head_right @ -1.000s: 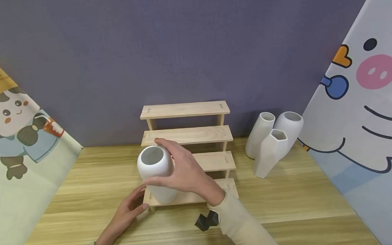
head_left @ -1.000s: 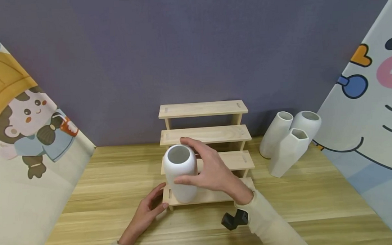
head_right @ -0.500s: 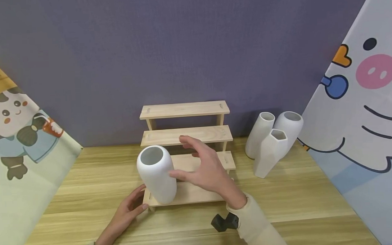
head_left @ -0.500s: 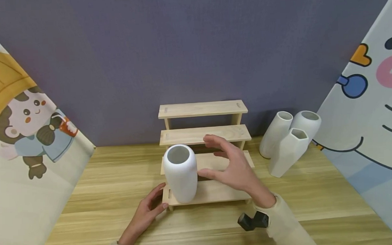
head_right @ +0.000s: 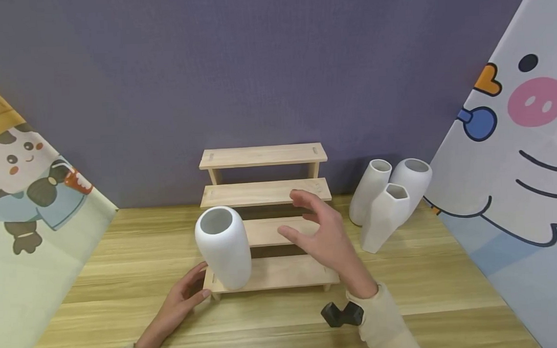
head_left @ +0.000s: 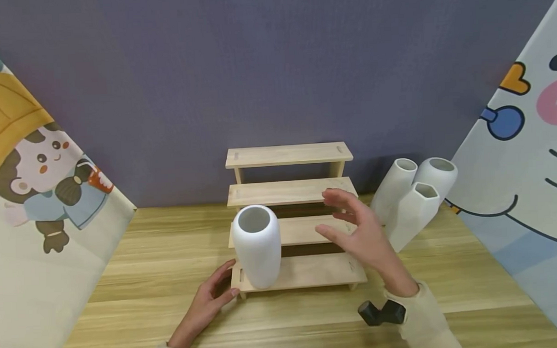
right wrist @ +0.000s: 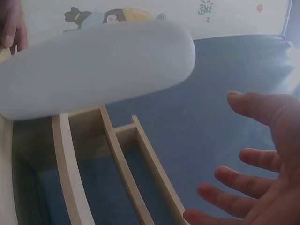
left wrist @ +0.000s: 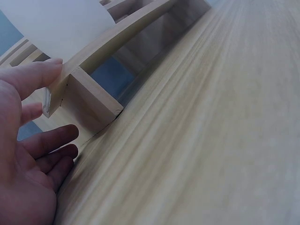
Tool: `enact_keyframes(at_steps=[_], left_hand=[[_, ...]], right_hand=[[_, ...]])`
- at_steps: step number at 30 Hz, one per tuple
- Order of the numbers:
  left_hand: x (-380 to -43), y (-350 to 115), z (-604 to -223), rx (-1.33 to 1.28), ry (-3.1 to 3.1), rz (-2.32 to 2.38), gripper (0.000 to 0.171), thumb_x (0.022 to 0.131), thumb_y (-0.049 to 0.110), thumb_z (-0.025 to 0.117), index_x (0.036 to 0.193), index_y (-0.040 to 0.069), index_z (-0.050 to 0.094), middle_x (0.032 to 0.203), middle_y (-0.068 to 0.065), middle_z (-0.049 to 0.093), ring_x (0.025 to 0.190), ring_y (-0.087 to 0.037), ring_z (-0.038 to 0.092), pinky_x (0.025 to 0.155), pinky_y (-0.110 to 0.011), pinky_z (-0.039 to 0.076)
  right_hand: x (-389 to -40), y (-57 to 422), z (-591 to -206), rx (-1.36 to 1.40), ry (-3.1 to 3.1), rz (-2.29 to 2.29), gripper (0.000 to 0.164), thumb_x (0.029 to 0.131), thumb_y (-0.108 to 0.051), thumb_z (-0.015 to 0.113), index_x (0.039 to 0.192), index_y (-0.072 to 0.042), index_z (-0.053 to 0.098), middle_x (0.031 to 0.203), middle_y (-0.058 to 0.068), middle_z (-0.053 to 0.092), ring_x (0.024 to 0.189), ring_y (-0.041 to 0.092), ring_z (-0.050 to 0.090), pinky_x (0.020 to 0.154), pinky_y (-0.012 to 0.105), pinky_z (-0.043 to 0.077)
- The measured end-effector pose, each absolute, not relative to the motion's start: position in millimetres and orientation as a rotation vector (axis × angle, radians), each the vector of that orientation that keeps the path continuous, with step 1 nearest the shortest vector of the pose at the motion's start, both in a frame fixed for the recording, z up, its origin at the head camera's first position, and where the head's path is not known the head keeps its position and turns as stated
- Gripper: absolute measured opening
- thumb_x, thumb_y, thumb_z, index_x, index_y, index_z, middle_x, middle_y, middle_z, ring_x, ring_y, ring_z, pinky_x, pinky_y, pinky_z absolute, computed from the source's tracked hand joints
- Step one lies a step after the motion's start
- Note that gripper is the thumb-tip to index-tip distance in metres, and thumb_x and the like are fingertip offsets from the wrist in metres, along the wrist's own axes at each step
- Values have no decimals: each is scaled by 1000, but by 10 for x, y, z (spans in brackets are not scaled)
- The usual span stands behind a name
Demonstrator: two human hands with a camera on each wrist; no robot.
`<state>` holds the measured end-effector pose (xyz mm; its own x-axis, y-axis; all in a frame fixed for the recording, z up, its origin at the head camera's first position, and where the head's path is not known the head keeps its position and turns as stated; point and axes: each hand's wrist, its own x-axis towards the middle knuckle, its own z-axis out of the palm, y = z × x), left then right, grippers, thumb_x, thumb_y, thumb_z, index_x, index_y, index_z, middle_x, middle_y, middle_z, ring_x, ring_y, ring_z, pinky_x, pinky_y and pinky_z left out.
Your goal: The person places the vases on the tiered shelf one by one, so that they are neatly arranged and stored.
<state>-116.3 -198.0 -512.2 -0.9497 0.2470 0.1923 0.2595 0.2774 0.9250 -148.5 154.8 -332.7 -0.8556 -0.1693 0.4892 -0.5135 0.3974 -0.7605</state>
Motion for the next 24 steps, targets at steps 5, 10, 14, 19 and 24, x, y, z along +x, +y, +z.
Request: enact_keyframes(at_steps=[5, 10, 14, 19, 24], left_hand=[[-1154, -1977, -5109, -478, -2508, -1817, 60, 94, 11, 68, 149, 11, 45, 135, -20, 63, 120, 7, 55, 104, -13, 40], [-1146, -1979, -5102, -467, -2518, -1808, 60, 94, 11, 68, 149, 12, 45, 136, -19, 63, 121, 7, 54, 104, -13, 39], [-1147, -1980, -5097, -446, -2519, -1807, 60, 93, 11, 68, 149, 13, 46, 135, -19, 63, 120, 7, 55, 104, -12, 39], [-1155, -1984, -5110, -479, -2505, -1782, 59, 94, 9, 67, 149, 10, 46, 133, -22, 63, 120, 7, 55, 104, -13, 40], [-1150, -1982, -5120, -490, -2487, -1780, 58, 94, 8, 67, 148, 9, 47, 131, -23, 64, 119, 6, 56, 103, -14, 41]], right_hand=[[-1481, 1723, -3323, 522, -2300, 1445, 59, 82, -2, 79, 135, -9, 56, 132, 6, 64, 117, -1, 59, 92, 14, 53], [-1489, 1896, -3319, 459, -2253, 1380, 59, 80, 3, 79, 134, -8, 58, 122, -24, 62, 112, -5, 61, 87, 13, 54], [-1486, 2020, -3300, 426, -2231, 1346, 61, 79, 6, 79, 136, -5, 57, 122, -32, 59, 112, -6, 61, 86, 9, 52], [-1479, 2161, -3252, 378, -2209, 1324, 60, 80, 7, 77, 136, -3, 56, 123, -28, 60, 113, -7, 60, 86, 8, 52], [-1467, 2307, -3214, 320, -2175, 1317, 59, 82, 9, 75, 137, -4, 56, 123, -25, 62, 112, -6, 62, 86, 7, 52]])
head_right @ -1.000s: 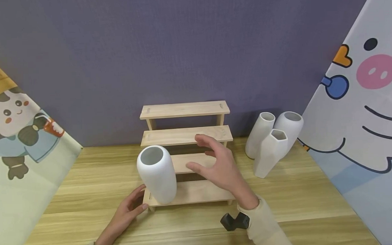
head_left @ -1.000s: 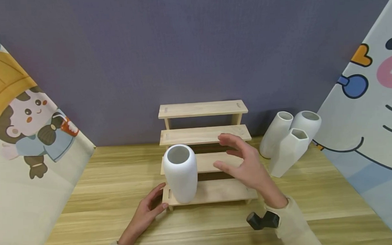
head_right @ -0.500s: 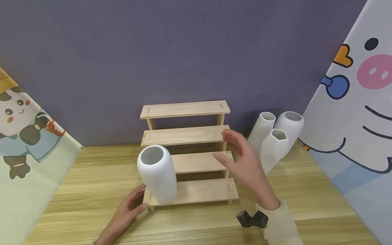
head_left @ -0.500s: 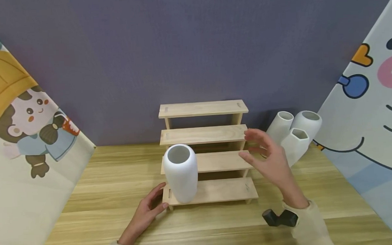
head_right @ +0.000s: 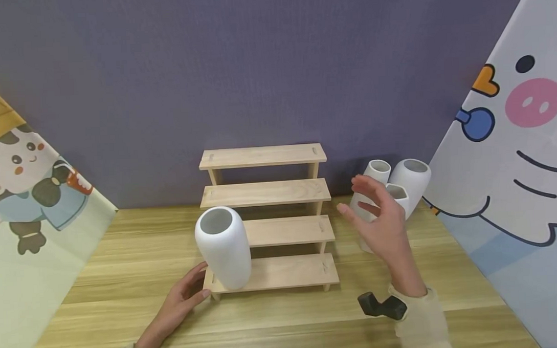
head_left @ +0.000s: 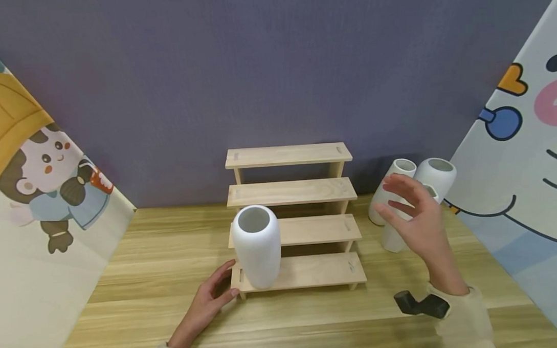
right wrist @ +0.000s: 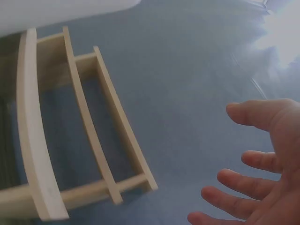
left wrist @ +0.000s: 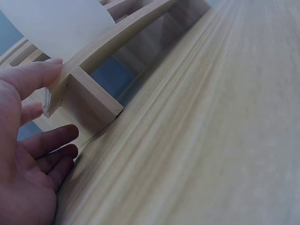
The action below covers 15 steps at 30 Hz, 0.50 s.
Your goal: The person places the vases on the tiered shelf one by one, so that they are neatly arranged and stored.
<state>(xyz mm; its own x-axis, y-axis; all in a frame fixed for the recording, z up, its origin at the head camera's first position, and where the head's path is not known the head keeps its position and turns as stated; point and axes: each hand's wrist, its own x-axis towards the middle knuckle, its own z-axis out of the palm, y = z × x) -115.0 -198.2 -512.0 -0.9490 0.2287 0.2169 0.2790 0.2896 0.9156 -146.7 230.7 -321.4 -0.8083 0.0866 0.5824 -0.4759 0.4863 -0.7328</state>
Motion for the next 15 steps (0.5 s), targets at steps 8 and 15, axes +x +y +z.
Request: enact_keyframes(at_steps=[8, 15], left_hand=[[-1153, -1985, -5120, -513, -2483, -1786, 58, 94, 7, 67, 148, 9, 46, 132, -24, 64, 120, 6, 55, 103, -12, 40], [-1152, -1985, -5117, -508, -2482, -1792, 59, 94, 7, 67, 148, 8, 46, 131, -24, 64, 119, 6, 55, 103, -12, 40]], right_hand=[[-1439, 2535, -3158, 167, -2136, 1255, 60, 81, 6, 77, 136, -5, 57, 120, -22, 64, 109, -6, 61, 85, 3, 49], [-1428, 2675, -3110, 58, -2122, 1195, 59, 81, 3, 78, 135, -10, 60, 117, -22, 63, 108, -7, 60, 84, 2, 47]])
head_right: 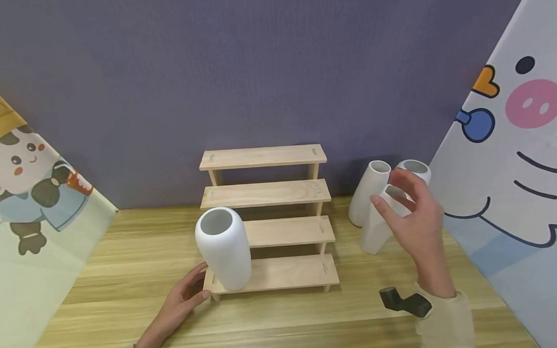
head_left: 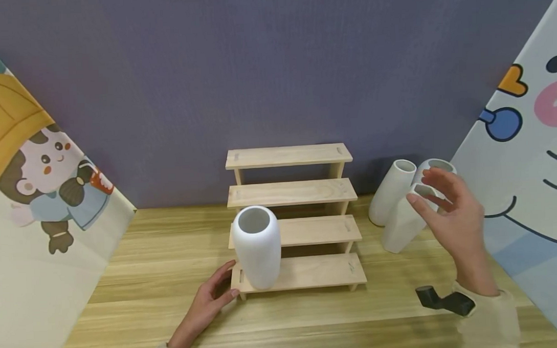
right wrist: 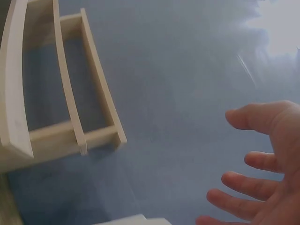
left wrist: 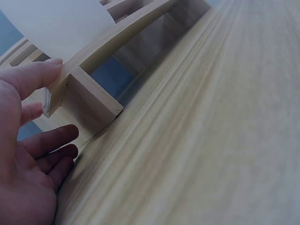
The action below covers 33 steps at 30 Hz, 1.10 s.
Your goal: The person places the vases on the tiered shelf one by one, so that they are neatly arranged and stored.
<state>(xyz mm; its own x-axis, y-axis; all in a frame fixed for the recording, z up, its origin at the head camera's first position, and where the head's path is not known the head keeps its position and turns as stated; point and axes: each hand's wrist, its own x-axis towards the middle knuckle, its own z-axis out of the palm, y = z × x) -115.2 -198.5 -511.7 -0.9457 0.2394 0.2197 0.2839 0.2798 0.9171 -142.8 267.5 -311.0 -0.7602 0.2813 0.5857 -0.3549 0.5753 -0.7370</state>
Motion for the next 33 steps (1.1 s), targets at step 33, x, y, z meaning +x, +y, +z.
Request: enact_keyframes(at_steps=[33], left_hand=[[-1161, -1982, -5120, -475, -2501, -1805, 58, 94, 9, 67, 148, 9, 46, 133, -24, 63, 119, 8, 54, 103, -13, 40]], right_hand=[[-1749, 3050, -3466, -324, -2387, 1119, 71, 87, -26, 76, 149, -13, 43, 153, 12, 49, 139, 35, 49, 114, 45, 43]])
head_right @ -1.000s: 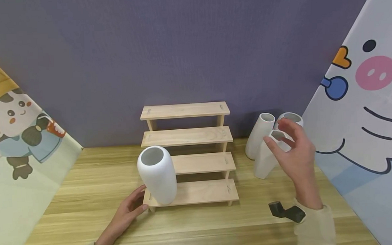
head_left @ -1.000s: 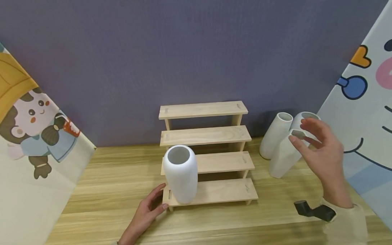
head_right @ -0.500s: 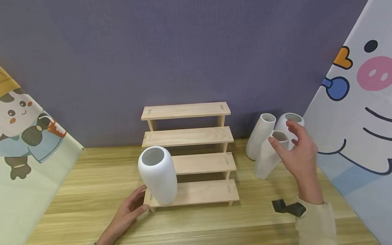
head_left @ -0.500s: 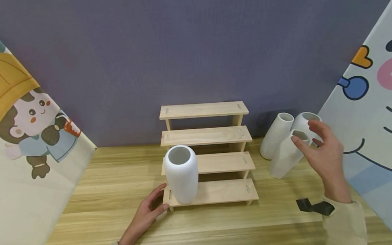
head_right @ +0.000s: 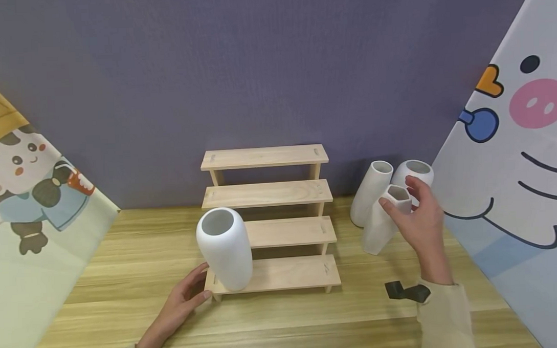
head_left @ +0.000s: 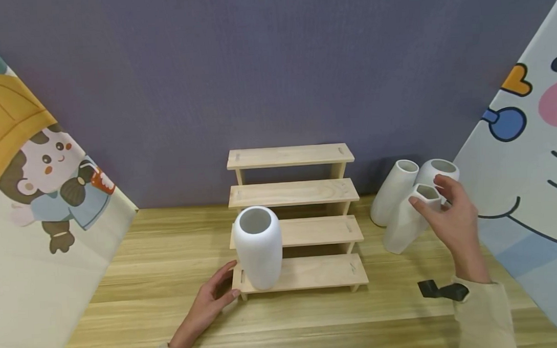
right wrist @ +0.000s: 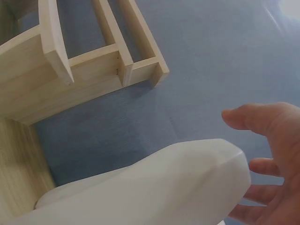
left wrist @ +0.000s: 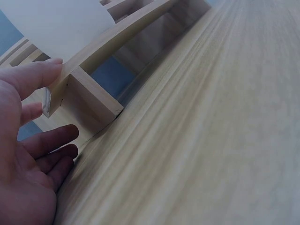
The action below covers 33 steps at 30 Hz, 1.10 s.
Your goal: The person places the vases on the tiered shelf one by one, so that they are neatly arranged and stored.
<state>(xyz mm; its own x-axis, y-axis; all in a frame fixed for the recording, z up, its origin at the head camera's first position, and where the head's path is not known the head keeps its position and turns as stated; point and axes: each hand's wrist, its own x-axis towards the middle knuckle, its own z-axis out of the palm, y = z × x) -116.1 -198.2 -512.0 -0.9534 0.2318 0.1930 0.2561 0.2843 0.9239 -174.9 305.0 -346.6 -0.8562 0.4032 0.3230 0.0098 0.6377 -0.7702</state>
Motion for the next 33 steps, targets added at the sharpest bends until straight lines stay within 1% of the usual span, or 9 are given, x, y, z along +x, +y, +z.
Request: enact_keyframes(at_steps=[2, 5, 7, 12, 15, 18, 22, 26, 33], left_hand=[[-1150, -1983, -5109, -478, -2501, -1801, 58, 94, 9, 67, 148, 9, 46, 133, -24, 63, 119, 8, 54, 103, -13, 40], [-1145, -1984, -5101, -488, -2497, -1802, 58, 94, 9, 66, 148, 9, 46, 133, -24, 63, 119, 7, 55, 103, -13, 40], [-1145, -1985, -5101, -496, -2493, -1803, 58, 95, 8, 66, 148, 9, 46, 132, -24, 63, 119, 7, 55, 103, -13, 40], [-1139, -1984, -5102, -493, -2490, -1800, 58, 94, 8, 66, 148, 10, 46, 132, -23, 64, 119, 7, 55, 103, -13, 40], [-1135, -1983, -5099, -484, -2493, -1801, 58, 94, 8, 67, 148, 10, 46, 133, -23, 63, 119, 7, 55, 103, -13, 40], [-1133, -1984, -5092, -483, -2496, -1803, 58, 95, 9, 66, 149, 10, 46, 133, -23, 63, 119, 8, 55, 103, -13, 40], [-1134, -1983, -5092, -483, -2498, -1808, 58, 95, 9, 66, 149, 9, 46, 133, -23, 63, 119, 7, 55, 104, -13, 40], [-1134, -1982, -5095, -475, -2503, -1812, 58, 95, 9, 66, 149, 10, 46, 133, -23, 63, 120, 7, 54, 104, -13, 40], [-1130, -1972, -5090, -428, -2517, -1834, 58, 95, 11, 67, 149, 12, 46, 135, -22, 62, 119, 7, 55, 103, -13, 41]], right_hand=[[-1756, 3053, -3483, -319, -2386, 1133, 73, 87, -26, 76, 150, -12, 41, 153, 12, 48, 140, 35, 48, 115, 48, 41], [-1764, 3051, -3508, -319, -2375, 1144, 74, 86, -24, 77, 150, -11, 41, 151, 14, 50, 139, 35, 48, 116, 40, 41], [-1771, 3054, -3530, -319, -2372, 1148, 75, 86, -24, 77, 150, -10, 41, 151, 15, 50, 139, 36, 47, 115, 39, 40], [-1784, 3075, -3605, -320, -2403, 1154, 78, 88, -28, 74, 152, -7, 36, 155, 21, 44, 136, 43, 45, 110, 60, 39], [-1796, 3087, -3646, -327, -2411, 1167, 79, 89, -29, 73, 154, -7, 33, 156, 22, 42, 136, 43, 43, 108, 63, 39], [-1815, 3098, -3681, -342, -2401, 1175, 79, 88, -28, 74, 154, -10, 35, 154, 20, 45, 134, 37, 45, 106, 46, 43], [-1832, 3102, -3718, -372, -2390, 1160, 77, 87, -28, 76, 152, -12, 39, 149, 16, 51, 119, 17, 50, 89, 23, 39], [-1834, 3091, -3738, -391, -2379, 1144, 74, 86, -29, 77, 150, -12, 42, 144, 13, 54, 108, 2, 46, 83, 19, 37], [-1829, 3079, -3764, -393, -2376, 1138, 75, 85, -30, 78, 148, -11, 43, 140, 13, 54, 108, 9, 48, 81, 23, 38]])
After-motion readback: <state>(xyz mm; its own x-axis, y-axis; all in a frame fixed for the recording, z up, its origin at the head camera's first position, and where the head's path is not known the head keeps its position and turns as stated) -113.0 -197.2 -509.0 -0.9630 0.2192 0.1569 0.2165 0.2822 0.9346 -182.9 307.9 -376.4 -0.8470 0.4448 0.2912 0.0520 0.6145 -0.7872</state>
